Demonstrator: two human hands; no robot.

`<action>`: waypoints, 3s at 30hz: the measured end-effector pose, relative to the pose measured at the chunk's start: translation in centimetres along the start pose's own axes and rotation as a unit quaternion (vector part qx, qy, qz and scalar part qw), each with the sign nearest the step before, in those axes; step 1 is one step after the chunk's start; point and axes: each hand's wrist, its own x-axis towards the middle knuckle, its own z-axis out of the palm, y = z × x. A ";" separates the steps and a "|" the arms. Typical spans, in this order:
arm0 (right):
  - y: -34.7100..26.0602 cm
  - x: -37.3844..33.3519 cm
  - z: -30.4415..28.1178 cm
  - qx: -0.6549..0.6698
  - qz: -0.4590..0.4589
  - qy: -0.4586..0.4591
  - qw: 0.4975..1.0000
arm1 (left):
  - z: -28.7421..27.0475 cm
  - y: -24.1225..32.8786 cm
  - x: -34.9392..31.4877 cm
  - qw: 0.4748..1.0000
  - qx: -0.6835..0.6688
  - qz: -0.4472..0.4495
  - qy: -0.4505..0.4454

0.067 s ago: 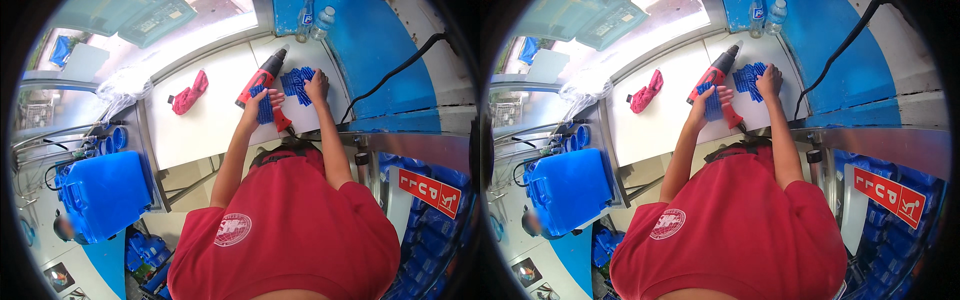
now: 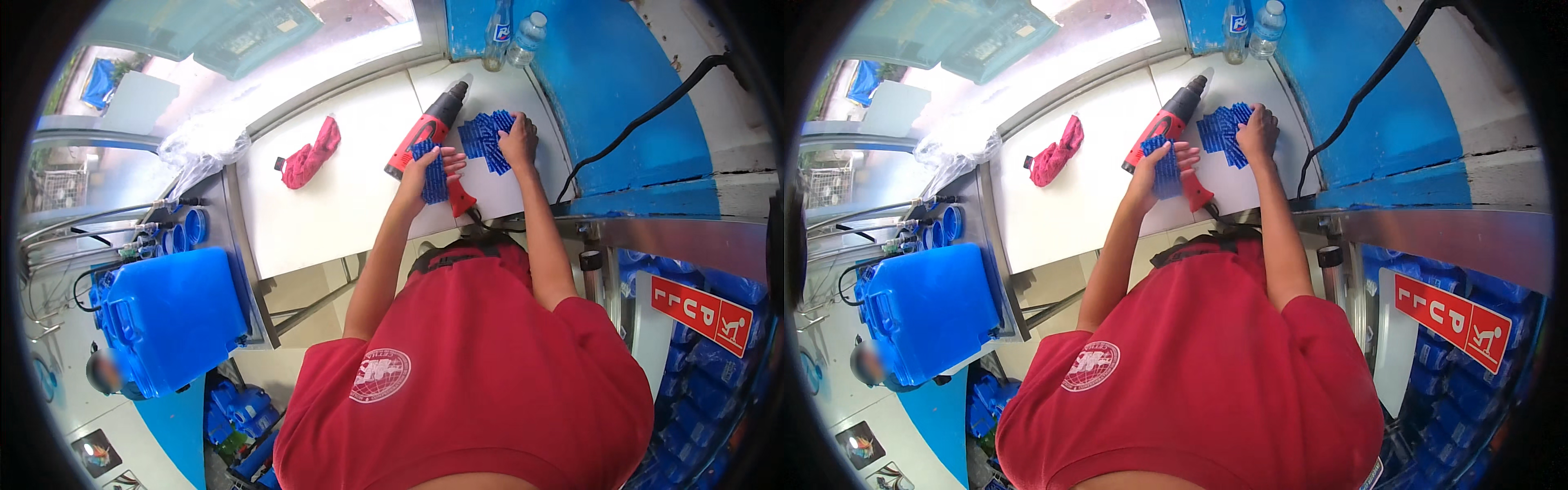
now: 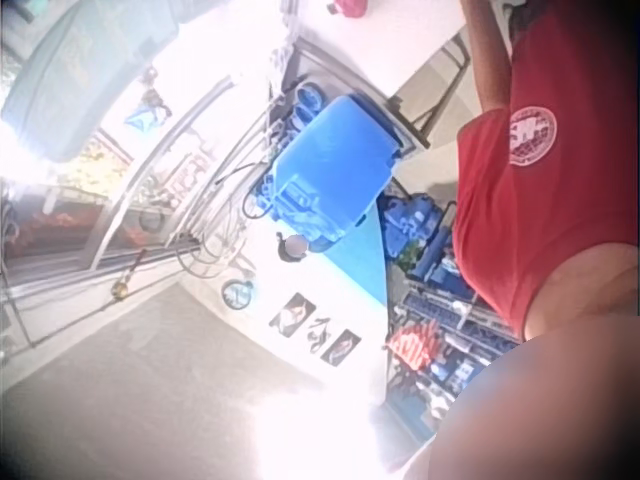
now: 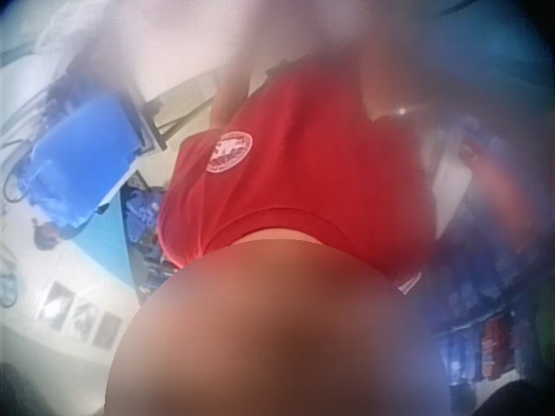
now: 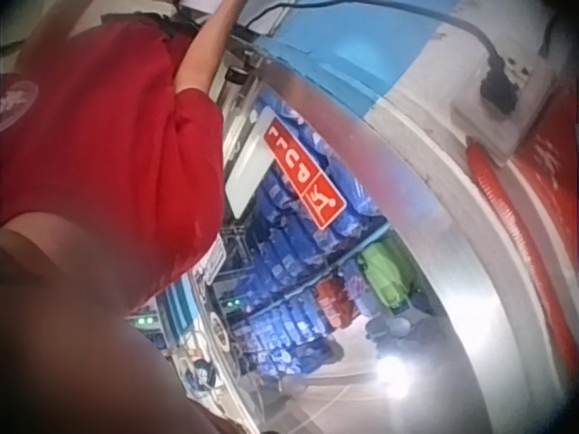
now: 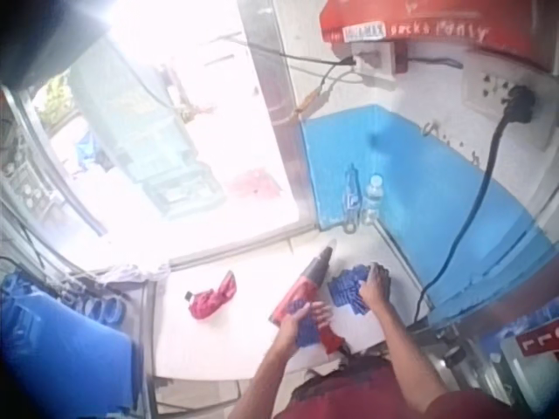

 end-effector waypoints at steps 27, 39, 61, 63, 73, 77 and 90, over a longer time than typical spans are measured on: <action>-1.3 -0.9 -2.6 -0.078 -0.025 -0.029 0.996 | -0.7 -2.7 0.0 0.983 -0.182 -0.007 0.023; 0.2 2.3 -0.2 0.012 -0.007 -0.130 0.991 | 0.7 -1.8 -1.8 0.989 -0.144 -0.009 0.039; -11.2 -6.7 -6.7 0.344 -0.033 -0.149 0.926 | 2.9 -1.0 -1.0 0.978 -0.038 0.143 0.149; -11.1 -7.4 -6.2 0.291 -0.073 -0.131 0.945 | 2.7 -1.2 -0.9 0.980 -0.049 0.119 0.151; -10.9 -8.8 -4.2 0.377 -0.030 -0.198 0.904 | 1.6 -2.1 -0.9 0.983 -0.039 0.074 0.163; -10.4 -8.7 -3.4 0.386 -0.022 -0.216 0.896 | 1.2 -2.4 -0.8 0.988 -0.085 0.055 0.118; -11.1 -8.2 -11.5 0.078 -0.320 -0.292 0.898 | 2.2 -0.2 -2.5 0.988 -0.143 -0.024 0.055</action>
